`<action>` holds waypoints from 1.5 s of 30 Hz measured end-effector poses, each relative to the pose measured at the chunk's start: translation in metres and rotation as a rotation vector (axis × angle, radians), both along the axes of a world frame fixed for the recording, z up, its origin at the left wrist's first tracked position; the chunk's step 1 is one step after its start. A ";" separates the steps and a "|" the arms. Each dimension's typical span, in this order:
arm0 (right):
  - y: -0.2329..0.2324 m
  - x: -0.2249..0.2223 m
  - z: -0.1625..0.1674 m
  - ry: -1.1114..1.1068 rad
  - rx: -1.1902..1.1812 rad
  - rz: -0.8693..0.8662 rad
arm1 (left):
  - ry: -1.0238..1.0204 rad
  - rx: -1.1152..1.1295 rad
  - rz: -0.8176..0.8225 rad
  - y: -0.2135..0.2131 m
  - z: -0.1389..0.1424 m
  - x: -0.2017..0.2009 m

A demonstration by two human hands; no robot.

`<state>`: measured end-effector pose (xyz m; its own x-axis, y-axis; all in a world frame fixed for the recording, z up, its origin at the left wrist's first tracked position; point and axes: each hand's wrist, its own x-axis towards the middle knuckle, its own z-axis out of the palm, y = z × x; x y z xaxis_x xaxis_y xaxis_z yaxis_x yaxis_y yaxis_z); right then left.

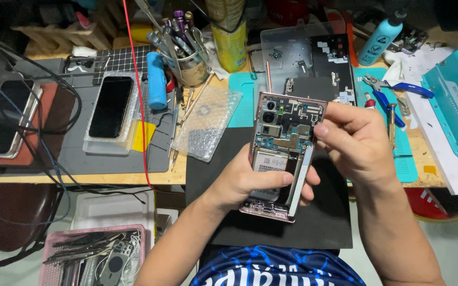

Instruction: The person assembles internal components of a smartphone on a repair bench. They place a camera module into the phone chassis, then install a black plastic cover and a metal bracket, securing each with a screwdriver. The person handles the phone chassis, camera module, cover, bracket, and screws.

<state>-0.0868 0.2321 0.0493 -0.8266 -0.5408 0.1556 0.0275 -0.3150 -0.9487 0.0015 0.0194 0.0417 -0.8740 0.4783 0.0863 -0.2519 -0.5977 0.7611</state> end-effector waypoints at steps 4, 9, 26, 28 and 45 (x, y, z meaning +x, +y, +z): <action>-0.001 0.000 -0.004 0.021 0.059 -0.059 | 0.024 -0.041 0.025 0.001 0.000 -0.002; -0.005 -0.003 -0.006 -0.008 0.051 -0.103 | 0.035 -0.055 0.048 0.001 0.000 -0.006; -0.010 -0.010 -0.008 -0.050 0.011 -0.132 | 0.242 -0.325 0.488 0.003 -0.023 -0.011; -0.009 -0.010 -0.008 -0.051 0.012 -0.132 | 0.246 -0.329 0.491 0.004 -0.022 -0.011; -0.003 -0.012 -0.016 -0.022 -0.036 -0.144 | 0.214 -0.254 0.444 0.004 -0.026 -0.011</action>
